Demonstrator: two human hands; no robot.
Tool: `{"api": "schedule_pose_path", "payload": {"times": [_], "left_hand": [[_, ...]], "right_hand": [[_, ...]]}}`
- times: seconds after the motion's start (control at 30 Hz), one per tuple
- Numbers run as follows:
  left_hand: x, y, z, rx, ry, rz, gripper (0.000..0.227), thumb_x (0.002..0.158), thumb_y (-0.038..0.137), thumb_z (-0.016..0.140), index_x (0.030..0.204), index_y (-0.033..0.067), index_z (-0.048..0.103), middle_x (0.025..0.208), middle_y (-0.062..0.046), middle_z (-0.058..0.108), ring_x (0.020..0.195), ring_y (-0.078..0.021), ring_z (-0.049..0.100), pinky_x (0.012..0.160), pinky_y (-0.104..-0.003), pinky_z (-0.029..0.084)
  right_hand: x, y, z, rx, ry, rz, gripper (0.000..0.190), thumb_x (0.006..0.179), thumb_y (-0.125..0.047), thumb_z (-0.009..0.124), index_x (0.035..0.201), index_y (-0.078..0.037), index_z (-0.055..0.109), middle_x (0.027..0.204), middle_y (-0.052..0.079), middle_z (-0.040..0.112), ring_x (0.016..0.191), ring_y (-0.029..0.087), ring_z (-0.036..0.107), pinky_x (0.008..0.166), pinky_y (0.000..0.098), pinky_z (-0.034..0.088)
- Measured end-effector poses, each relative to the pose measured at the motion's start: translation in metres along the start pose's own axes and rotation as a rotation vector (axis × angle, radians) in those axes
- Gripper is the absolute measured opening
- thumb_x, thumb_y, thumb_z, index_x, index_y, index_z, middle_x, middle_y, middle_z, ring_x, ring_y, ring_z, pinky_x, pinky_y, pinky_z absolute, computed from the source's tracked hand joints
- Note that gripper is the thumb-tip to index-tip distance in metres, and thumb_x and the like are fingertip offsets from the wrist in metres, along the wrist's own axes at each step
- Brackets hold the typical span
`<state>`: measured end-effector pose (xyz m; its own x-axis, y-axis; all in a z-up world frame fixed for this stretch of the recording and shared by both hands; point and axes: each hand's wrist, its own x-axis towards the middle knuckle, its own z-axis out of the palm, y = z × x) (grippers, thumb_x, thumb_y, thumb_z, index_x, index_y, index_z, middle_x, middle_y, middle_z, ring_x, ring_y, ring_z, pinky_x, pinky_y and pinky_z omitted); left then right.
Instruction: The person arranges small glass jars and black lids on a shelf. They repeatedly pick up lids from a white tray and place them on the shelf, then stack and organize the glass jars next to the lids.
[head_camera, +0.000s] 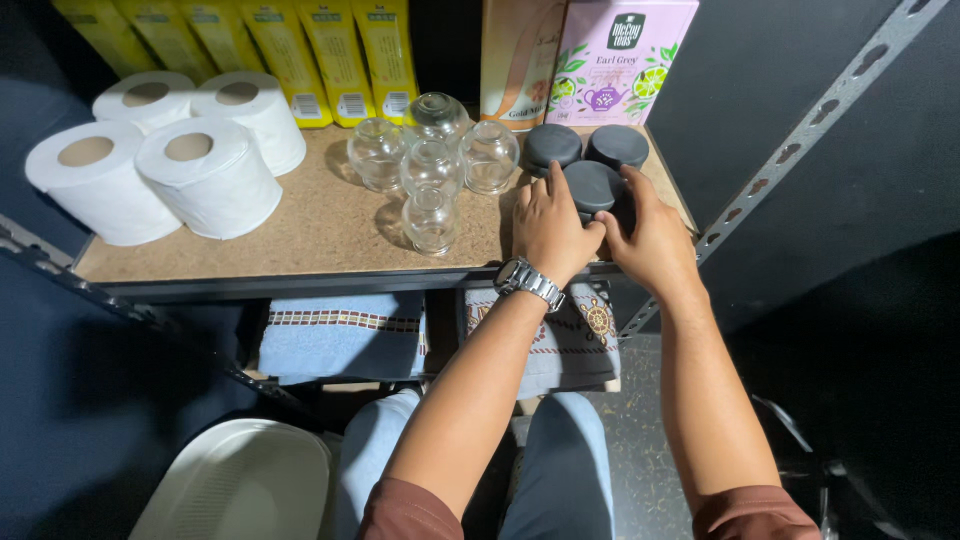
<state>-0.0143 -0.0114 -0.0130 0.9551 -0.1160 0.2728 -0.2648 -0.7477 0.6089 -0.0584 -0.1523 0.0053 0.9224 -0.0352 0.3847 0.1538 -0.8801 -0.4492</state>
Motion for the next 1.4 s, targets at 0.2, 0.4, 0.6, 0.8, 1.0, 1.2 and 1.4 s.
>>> {"api": "schedule_pose_path", "payload": {"times": [0.2, 0.4, 0.6, 0.8, 1.0, 1.2, 1.4], "left_hand": [[-0.001, -0.008, 0.008, -0.077, 0.034, 0.003, 0.098, 0.078, 0.033, 0.073, 0.16, -0.0038, 0.034, 0.146, -0.024, 0.057, 0.144, -0.0388, 0.047, 0.12, -0.047, 0.039], [0.002, 0.001, 0.014, 0.027, 0.119, -0.038, 0.112, 0.065, 0.041, 0.081, 0.157, -0.0034, 0.036, 0.144, -0.023, 0.058, 0.142, -0.0379, 0.047, 0.12, -0.047, 0.038], [-0.003, 0.005, 0.009, 0.028, 0.087, -0.098, 0.139, 0.061, 0.058, 0.087, 0.162, -0.009, 0.02, 0.156, -0.025, 0.046, 0.152, -0.0392, 0.033, 0.127, -0.049, 0.026], [0.011, 0.0, 0.029, -0.063, 0.095, -0.15, 0.149, 0.06, 0.052, 0.092, 0.163, -0.0121, 0.006, 0.16, -0.026, 0.045, 0.154, -0.0403, 0.03, 0.128, -0.053, 0.022], [0.024, -0.008, 0.032, 0.106, 0.079, -0.164, 0.16, 0.057, 0.061, 0.102, 0.162, -0.0095, 0.005, 0.173, -0.023, 0.022, 0.16, -0.0383, 0.019, 0.128, -0.047, 0.02], [0.02, -0.007, 0.029, 0.078, 0.026, -0.15, 0.157, 0.061, 0.06, 0.103, 0.162, -0.007, 0.004, 0.174, -0.02, 0.02, 0.156, -0.0379, 0.026, 0.128, -0.05, 0.016], [0.024, -0.01, 0.034, 0.039, 0.052, -0.128, 0.154, 0.062, 0.058, 0.101, 0.163, -0.0074, 0.006, 0.174, -0.018, 0.022, 0.157, -0.036, 0.027, 0.128, -0.048, 0.022]], "right_hand": [[-0.008, -0.021, -0.023, 0.133, -0.027, 0.029, 0.088, 0.084, -0.019, 0.07, 0.16, 0.0, 0.029, 0.168, 0.035, 0.024, 0.143, 0.061, 0.039, 0.119, 0.0711, 0.035], [0.059, 0.038, 0.008, 0.275, -0.089, 0.308, 0.102, 0.105, -0.077, 0.046, 0.17, -0.011, 0.004, 0.17, 0.033, 0.023, 0.153, 0.053, 0.032, 0.125, 0.067, 0.025], [0.084, 0.025, 0.015, 0.111, -0.127, 0.579, 0.1, 0.1, -0.092, 0.017, 0.169, -0.021, 0.003, 0.156, 0.028, 0.048, 0.147, 0.046, 0.046, 0.121, 0.0617, 0.027], [0.044, -0.004, -0.009, 0.169, -0.078, 0.511, 0.096, 0.101, -0.085, 0.016, 0.168, -0.016, 0.012, 0.155, 0.033, 0.047, 0.144, 0.053, 0.046, 0.12, 0.0647, 0.029], [0.025, -0.03, -0.017, 0.227, -0.043, 0.56, 0.094, 0.09, -0.076, 0.018, 0.166, -0.022, 0.019, 0.161, 0.02, 0.045, 0.144, 0.051, 0.042, 0.113, 0.0607, 0.039], [0.023, -0.025, -0.014, 0.225, -0.032, 0.507, 0.092, 0.092, -0.075, 0.016, 0.166, -0.02, 0.019, 0.163, 0.019, 0.043, 0.145, 0.046, 0.044, 0.112, 0.0584, 0.04], [0.029, -0.022, -0.013, 0.233, -0.027, 0.54, 0.092, 0.091, -0.076, 0.02, 0.165, -0.022, 0.027, 0.161, 0.021, 0.044, 0.146, 0.049, 0.04, 0.113, 0.0608, 0.037]]}}
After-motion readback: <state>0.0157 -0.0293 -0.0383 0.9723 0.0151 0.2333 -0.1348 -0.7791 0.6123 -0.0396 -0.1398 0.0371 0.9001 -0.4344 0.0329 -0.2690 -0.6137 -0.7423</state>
